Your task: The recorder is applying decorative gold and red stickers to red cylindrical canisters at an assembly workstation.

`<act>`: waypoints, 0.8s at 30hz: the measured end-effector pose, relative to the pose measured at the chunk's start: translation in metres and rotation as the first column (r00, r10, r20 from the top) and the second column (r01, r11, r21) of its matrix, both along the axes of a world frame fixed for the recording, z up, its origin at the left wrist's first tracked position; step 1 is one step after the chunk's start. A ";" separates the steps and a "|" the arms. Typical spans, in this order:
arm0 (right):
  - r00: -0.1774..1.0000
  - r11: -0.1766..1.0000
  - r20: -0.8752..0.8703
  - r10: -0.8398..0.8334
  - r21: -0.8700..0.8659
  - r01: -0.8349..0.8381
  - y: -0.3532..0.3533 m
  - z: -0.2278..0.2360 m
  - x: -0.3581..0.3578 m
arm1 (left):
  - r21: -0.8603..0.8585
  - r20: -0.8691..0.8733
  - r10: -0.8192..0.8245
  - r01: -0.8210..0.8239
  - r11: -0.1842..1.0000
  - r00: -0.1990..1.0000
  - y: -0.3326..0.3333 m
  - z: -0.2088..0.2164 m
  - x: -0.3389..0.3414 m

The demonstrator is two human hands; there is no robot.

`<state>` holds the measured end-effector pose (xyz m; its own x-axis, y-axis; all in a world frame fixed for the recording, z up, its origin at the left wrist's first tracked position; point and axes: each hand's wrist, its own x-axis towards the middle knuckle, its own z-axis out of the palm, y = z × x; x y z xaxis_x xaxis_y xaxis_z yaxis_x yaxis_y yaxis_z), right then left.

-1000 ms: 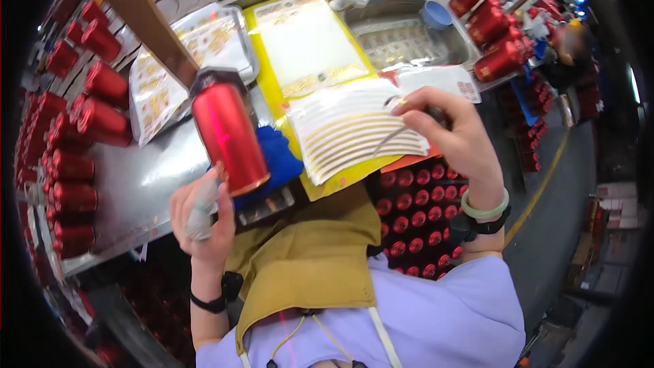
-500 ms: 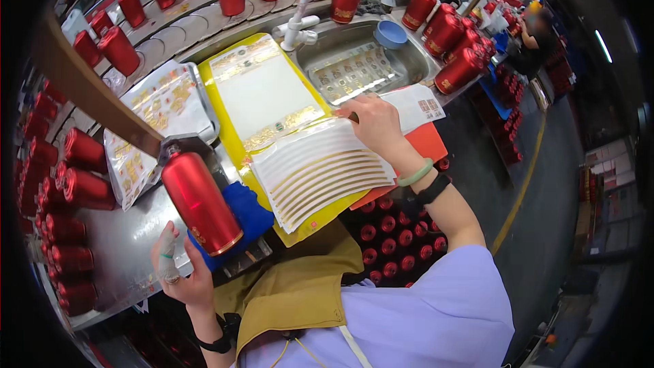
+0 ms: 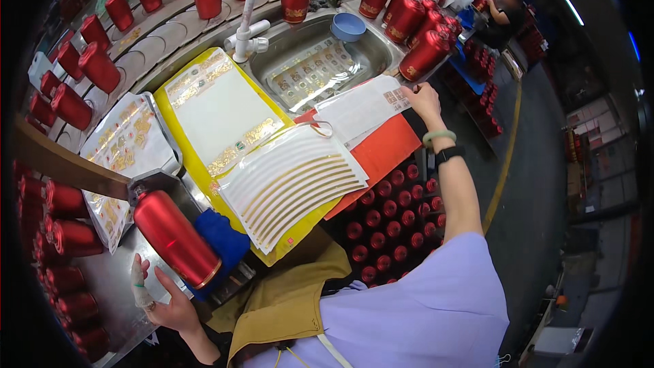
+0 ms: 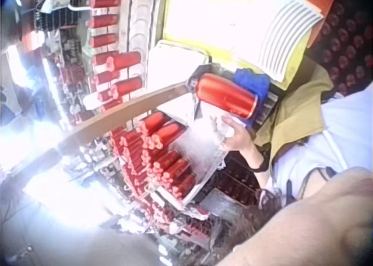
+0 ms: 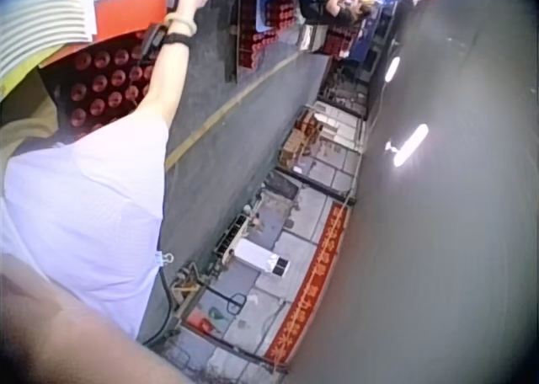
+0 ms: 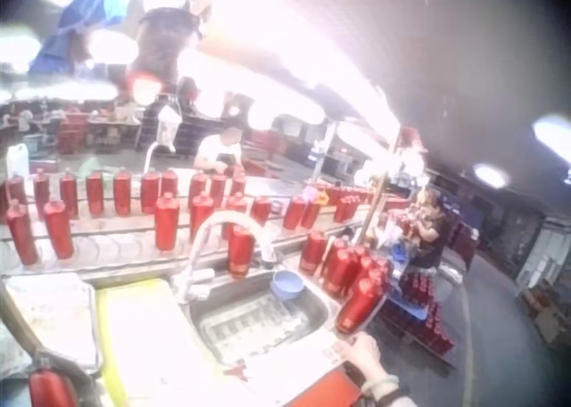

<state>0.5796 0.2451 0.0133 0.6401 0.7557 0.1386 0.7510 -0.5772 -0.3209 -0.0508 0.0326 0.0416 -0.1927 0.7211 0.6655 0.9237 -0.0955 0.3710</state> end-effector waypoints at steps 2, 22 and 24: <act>0.997 1.000 -0.071 -0.001 -0.024 -0.001 0.009 -0.032 0.047 | -0.009 0.016 -0.015 0.015 1.000 1.000 0.007 0.003 0.004; 0.610 0.573 -0.146 0.779 -0.233 -0.786 0.134 -0.036 -0.157 | -0.215 0.325 -0.149 0.227 0.950 0.934 -0.001 0.004 0.039; 0.588 0.517 -0.115 0.801 -0.363 -0.775 0.142 -0.054 -0.159 | -0.168 0.487 -0.115 0.222 0.961 0.866 -0.002 -0.009 0.037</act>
